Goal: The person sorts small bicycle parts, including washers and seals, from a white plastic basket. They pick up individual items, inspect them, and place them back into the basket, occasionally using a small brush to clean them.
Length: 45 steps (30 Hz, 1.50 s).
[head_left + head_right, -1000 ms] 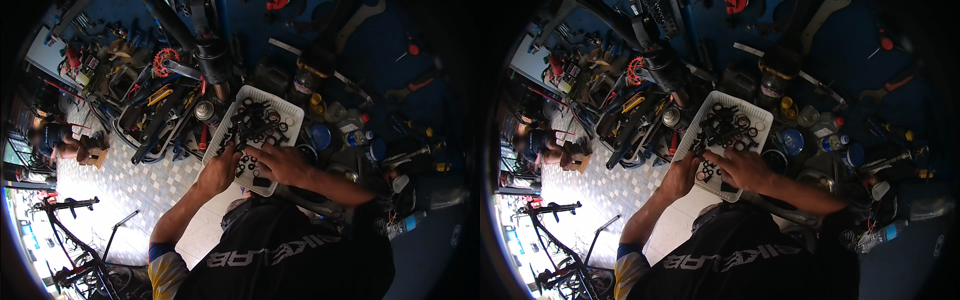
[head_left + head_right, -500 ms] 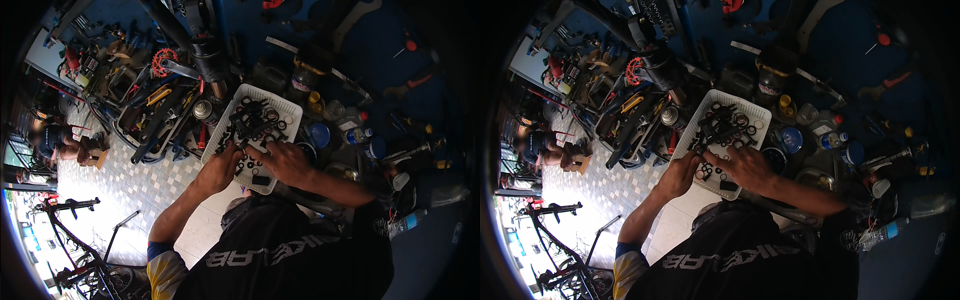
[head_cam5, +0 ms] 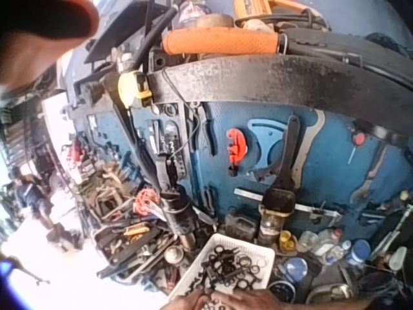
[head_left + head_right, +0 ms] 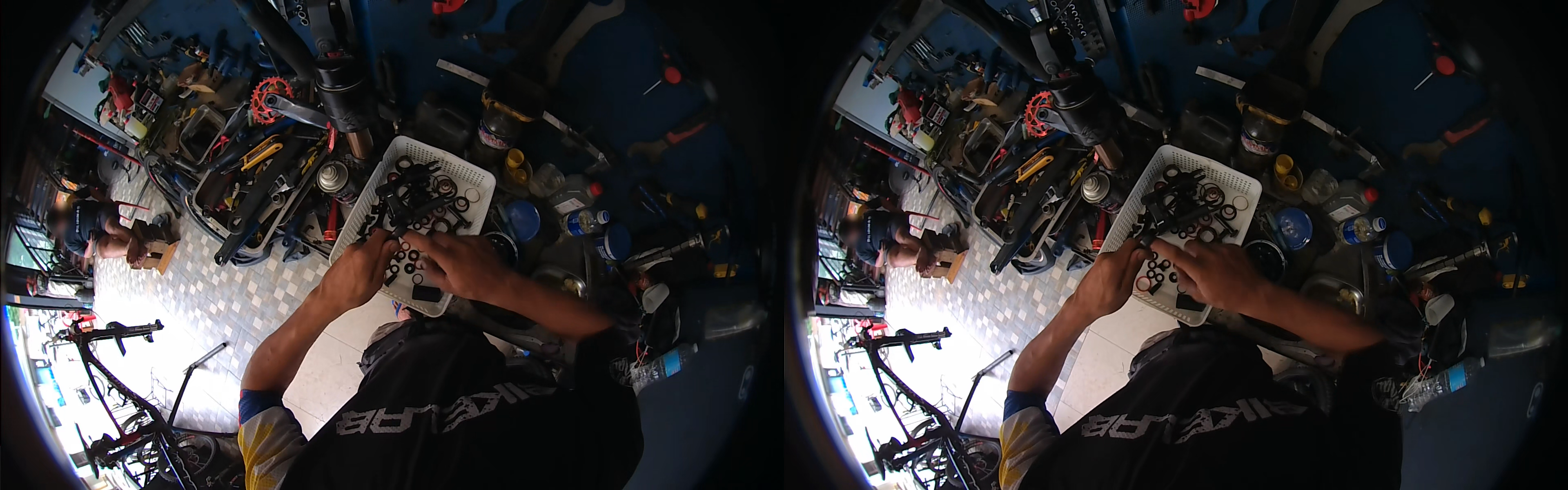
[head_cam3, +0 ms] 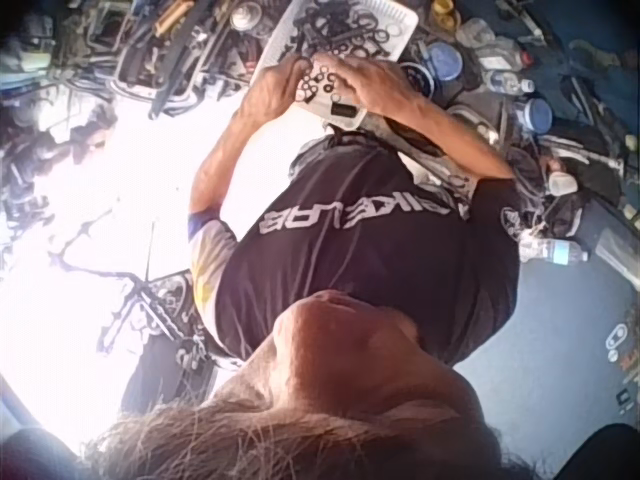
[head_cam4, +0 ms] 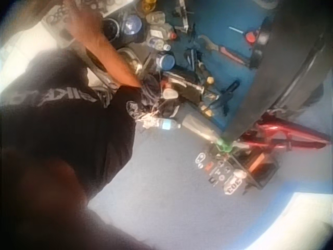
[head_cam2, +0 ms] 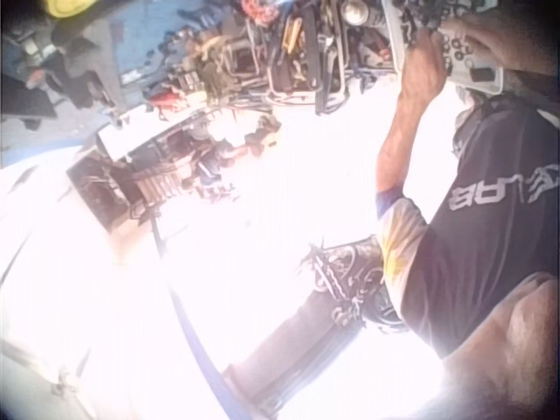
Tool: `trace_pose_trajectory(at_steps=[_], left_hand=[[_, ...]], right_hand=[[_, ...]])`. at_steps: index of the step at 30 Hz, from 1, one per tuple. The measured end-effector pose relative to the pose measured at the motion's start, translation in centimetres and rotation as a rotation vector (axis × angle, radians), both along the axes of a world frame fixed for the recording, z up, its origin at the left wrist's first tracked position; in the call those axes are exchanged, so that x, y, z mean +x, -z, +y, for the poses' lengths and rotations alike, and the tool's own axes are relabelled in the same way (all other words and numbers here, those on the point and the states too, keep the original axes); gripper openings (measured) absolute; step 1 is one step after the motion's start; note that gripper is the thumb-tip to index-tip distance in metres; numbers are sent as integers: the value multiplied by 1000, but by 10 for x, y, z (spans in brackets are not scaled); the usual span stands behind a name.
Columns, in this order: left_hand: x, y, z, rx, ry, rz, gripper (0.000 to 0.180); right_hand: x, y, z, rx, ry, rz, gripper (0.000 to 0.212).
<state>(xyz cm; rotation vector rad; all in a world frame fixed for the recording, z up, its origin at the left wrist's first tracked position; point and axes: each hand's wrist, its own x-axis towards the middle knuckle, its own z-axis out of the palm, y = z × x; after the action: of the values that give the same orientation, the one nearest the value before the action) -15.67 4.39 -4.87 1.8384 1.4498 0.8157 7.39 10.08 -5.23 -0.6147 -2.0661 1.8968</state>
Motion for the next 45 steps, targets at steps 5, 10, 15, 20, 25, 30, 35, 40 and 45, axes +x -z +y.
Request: trace_pose_trajectory(at_steps=[5, 10, 15, 20, 25, 30, 35, 40, 45], left_hand=[[-1, -5, 0, 3, -15, -53, 22], [-6, -15, 6, -39, 23, -37, 21], [-5, 0, 3, -18, -27, 75, 20], [10, -19, -3, 321, -10, 264, 22], [27, -29, -2, 460, -22, 401, 25], [35, -30, -3, 434, -46, 422, 22], [35, -3, 4, 245, -183, -115, 23], [5, 14, 29, -491, -314, -1555, 46], [12, 9, 34, -419, -361, -1488, 46]], right_hand=[[-1, -6, 6, -34, -1, -23, 80], [3, -22, 9, 449, 49, -246, 77], [-6, 16, -1, 195, 100, 45, 71], [-6, 46, -14, -1440, -328, 842, 65], [16, 54, 19, -1307, 13, 756, 56], [22, 46, 10, -1301, 140, 702, 58], [30, 58, 8, -995, 140, 509, 45], [12, 4, -6, 765, 223, -62, 40], [-1, -17, -9, 1098, 14, -130, 43]])
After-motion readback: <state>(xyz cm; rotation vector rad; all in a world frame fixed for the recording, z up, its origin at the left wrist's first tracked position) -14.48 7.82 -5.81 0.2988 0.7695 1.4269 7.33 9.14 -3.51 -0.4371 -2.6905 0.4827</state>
